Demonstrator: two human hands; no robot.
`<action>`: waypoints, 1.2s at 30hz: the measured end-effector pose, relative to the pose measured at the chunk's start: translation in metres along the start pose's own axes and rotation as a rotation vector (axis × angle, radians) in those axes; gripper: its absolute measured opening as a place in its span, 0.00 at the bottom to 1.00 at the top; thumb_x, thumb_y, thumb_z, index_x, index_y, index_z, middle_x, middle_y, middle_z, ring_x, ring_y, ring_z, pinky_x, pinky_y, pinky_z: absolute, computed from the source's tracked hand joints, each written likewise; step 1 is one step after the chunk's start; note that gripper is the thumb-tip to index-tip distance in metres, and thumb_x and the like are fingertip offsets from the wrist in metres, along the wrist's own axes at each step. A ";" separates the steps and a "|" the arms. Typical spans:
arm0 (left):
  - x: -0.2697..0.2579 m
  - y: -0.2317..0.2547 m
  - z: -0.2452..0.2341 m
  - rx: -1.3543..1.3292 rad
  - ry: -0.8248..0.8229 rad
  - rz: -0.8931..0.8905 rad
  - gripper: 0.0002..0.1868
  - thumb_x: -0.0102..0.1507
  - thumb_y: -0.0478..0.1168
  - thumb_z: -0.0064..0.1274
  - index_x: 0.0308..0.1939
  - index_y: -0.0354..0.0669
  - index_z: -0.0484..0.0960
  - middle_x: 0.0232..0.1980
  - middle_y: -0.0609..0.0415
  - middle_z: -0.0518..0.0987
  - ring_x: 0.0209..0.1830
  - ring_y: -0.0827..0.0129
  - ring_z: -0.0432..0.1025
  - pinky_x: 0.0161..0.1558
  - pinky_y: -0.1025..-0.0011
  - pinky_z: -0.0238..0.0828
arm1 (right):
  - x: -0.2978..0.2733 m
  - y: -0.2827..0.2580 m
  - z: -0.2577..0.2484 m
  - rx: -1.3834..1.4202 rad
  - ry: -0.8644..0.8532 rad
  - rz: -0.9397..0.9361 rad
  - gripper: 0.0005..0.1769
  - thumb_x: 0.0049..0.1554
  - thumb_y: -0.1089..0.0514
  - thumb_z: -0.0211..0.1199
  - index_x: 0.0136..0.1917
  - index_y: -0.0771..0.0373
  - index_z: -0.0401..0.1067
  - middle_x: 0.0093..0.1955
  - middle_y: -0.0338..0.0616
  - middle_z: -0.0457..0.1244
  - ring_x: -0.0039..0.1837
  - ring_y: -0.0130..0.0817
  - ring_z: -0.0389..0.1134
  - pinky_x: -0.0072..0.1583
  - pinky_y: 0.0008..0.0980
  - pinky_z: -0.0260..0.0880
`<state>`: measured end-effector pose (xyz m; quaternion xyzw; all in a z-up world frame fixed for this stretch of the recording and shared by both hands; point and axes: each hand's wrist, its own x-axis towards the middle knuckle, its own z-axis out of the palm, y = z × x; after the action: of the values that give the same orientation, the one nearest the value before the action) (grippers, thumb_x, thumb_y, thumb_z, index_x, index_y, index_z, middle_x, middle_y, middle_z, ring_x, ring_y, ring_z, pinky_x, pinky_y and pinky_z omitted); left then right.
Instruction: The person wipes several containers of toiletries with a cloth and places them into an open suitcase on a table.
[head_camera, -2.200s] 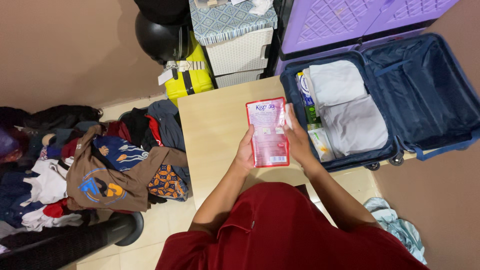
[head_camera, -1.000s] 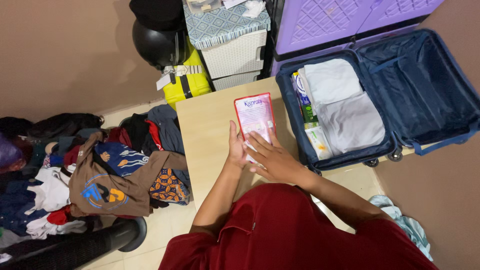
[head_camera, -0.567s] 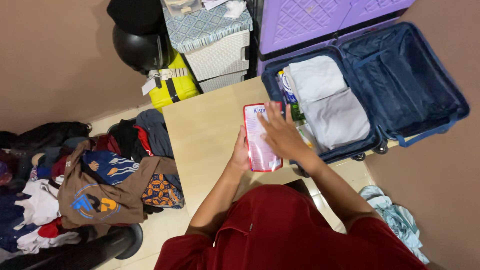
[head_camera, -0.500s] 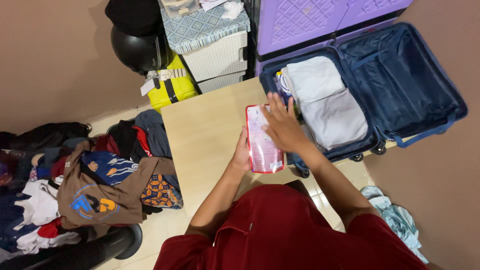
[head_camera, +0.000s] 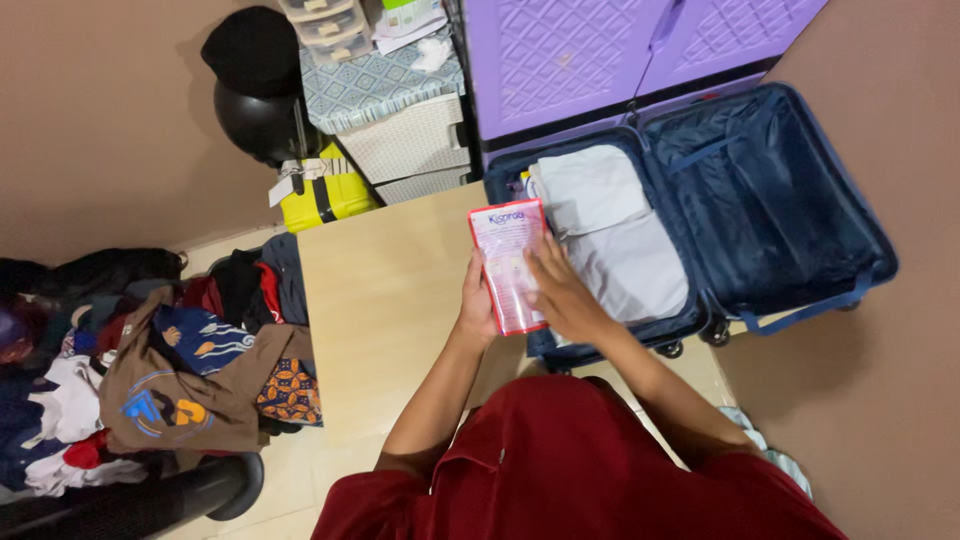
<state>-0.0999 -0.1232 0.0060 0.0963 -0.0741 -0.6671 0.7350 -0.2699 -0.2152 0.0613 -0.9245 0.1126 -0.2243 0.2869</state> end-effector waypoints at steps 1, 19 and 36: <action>0.005 -0.005 0.004 0.008 0.053 0.008 0.41 0.73 0.66 0.36 0.76 0.37 0.64 0.71 0.41 0.74 0.66 0.51 0.71 0.67 0.52 0.67 | -0.013 0.001 -0.002 0.047 -0.001 0.000 0.37 0.65 0.56 0.51 0.82 0.71 0.46 0.86 0.68 0.34 0.87 0.63 0.32 0.81 0.52 0.34; 0.095 -0.047 -0.114 0.416 0.570 0.248 0.25 0.63 0.36 0.49 0.65 0.47 0.67 0.52 0.45 0.76 0.48 0.54 0.76 0.48 0.54 0.79 | -0.151 0.165 0.020 1.221 0.170 0.978 0.26 0.63 0.56 0.55 0.71 0.70 0.66 0.61 0.53 0.69 0.51 0.37 0.72 0.51 0.33 0.70; 0.201 -0.046 -0.164 0.673 0.676 0.085 0.27 0.69 0.41 0.41 0.74 0.52 0.61 0.63 0.49 0.74 0.58 0.59 0.73 0.57 0.55 0.74 | -0.183 0.195 -0.015 1.166 0.360 1.075 0.25 0.64 0.56 0.53 0.71 0.70 0.66 0.60 0.55 0.69 0.49 0.37 0.71 0.51 0.32 0.70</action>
<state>-0.0854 -0.3202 -0.1679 0.5376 -0.0465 -0.5068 0.6723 -0.4522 -0.3190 -0.1054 -0.3957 0.4507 -0.2237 0.7682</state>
